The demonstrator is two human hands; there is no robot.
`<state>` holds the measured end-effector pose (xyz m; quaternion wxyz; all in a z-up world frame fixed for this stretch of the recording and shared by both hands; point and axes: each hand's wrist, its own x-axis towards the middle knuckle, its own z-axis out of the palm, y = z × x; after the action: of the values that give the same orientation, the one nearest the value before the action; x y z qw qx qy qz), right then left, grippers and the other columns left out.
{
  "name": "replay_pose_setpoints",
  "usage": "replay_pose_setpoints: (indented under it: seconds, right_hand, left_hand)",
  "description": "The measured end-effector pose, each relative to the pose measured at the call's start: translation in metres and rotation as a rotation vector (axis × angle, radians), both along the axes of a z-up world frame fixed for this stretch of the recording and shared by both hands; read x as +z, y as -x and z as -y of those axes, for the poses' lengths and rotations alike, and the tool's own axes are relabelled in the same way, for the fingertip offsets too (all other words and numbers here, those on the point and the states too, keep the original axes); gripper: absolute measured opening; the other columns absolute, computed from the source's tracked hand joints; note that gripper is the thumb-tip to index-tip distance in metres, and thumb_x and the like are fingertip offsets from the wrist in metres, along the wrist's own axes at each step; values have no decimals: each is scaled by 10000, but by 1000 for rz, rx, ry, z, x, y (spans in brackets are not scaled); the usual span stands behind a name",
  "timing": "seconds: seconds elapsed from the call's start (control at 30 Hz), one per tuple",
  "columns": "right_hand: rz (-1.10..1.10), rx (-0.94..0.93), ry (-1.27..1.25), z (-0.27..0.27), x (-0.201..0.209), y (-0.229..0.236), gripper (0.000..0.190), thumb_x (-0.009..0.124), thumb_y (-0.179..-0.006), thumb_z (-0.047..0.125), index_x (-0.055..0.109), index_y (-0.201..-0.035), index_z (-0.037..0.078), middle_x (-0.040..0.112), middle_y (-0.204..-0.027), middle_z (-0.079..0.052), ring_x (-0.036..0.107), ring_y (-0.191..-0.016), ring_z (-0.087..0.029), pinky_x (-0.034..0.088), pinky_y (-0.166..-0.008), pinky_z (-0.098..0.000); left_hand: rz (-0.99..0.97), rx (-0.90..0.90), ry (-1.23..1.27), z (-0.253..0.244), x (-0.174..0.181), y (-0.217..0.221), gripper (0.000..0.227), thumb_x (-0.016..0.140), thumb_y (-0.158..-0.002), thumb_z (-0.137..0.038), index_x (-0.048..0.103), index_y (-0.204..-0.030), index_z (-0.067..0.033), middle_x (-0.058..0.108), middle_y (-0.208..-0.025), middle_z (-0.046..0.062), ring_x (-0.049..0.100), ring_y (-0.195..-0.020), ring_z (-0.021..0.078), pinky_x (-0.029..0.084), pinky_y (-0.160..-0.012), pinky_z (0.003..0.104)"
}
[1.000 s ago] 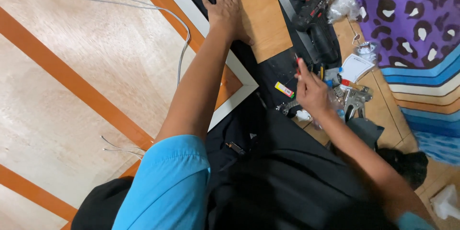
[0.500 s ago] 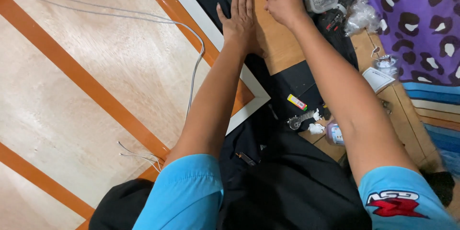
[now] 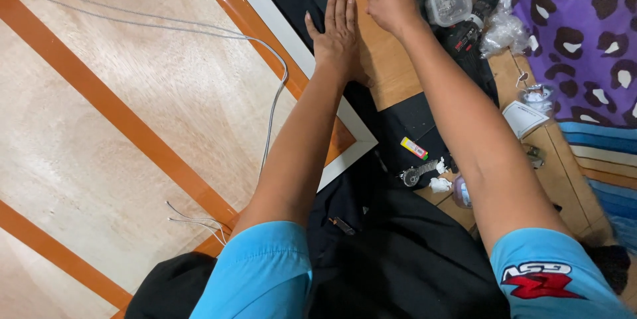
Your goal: The person uses a red utility knife to cut a thin wooden strip along a metal ruler placed on a workbench. They hold the strip steady with one hand while scoring and cutting with the other, then lift the cut piece to inspect it.
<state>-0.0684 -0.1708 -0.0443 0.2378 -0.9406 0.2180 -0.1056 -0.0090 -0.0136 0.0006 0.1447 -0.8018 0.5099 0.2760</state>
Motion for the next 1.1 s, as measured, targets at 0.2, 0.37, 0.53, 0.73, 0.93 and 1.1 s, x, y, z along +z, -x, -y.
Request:
replay_pose_setpoints:
  seconds: [0.2,0.37,0.53,0.73,0.93,1.1]
  right_hand:
    - [-89,-39,65,0,4,-8,390,461,-984,113,640,-1326,59,699,-966,-352,600,-835,-614,469,-674,-554]
    - [-328,-28,128,9,4,-27,411,667,-880,33,706,-1283,104,686,-1167,-284,637,-955,-559,512,-677,-610]
    - [-274,61,173,19,-7,-23,314,610,-841,8,675,-1148,17,705,-1042,-240,620,-898,-535,501,-668,-559]
    - [-395,10,112,0,10,-16,721,646,-983,125,323,-1626,78,655,-1165,-371,589,-1027,-584,527,-740,-589]
    - [-459,11,67,-15,32,2,616,509,-963,4,416,-1571,31,653,-1098,-373,555,-994,-584,499,-684,-630]
    - [-462,-6,23,-23,38,17,632,512,-973,-4,393,-1592,52,615,-1119,-439,532,-1011,-609,479,-707,-659]
  left_hand:
    - [10,-3,17,-1,-1,0,1673,785,-603,-946,-172,-1637,-43,-231,-1712,116,-204,-1567,306,95,-1239,696]
    - [-6,-2,12,-1,0,0,1671,795,-608,-933,-173,-1632,-34,-225,-1714,130,-205,-1566,316,87,-1232,711]
    - [-18,-10,-52,7,4,-1,1726,809,-573,-948,-193,-1618,-9,-254,-1699,152,-233,-1549,337,122,-1227,707]
    - [-14,-10,-100,11,7,1,1701,790,-598,-953,-195,-1622,-19,-268,-1690,154,-240,-1543,346,155,-1220,705]
    - [-17,-1,-101,9,9,0,1684,807,-603,-926,-190,-1630,-39,-263,-1697,133,-224,-1555,332,152,-1212,718]
    - [8,6,-79,9,5,3,1667,807,-599,-912,-166,-1645,-52,-253,-1697,130,-220,-1553,327,134,-1205,741]
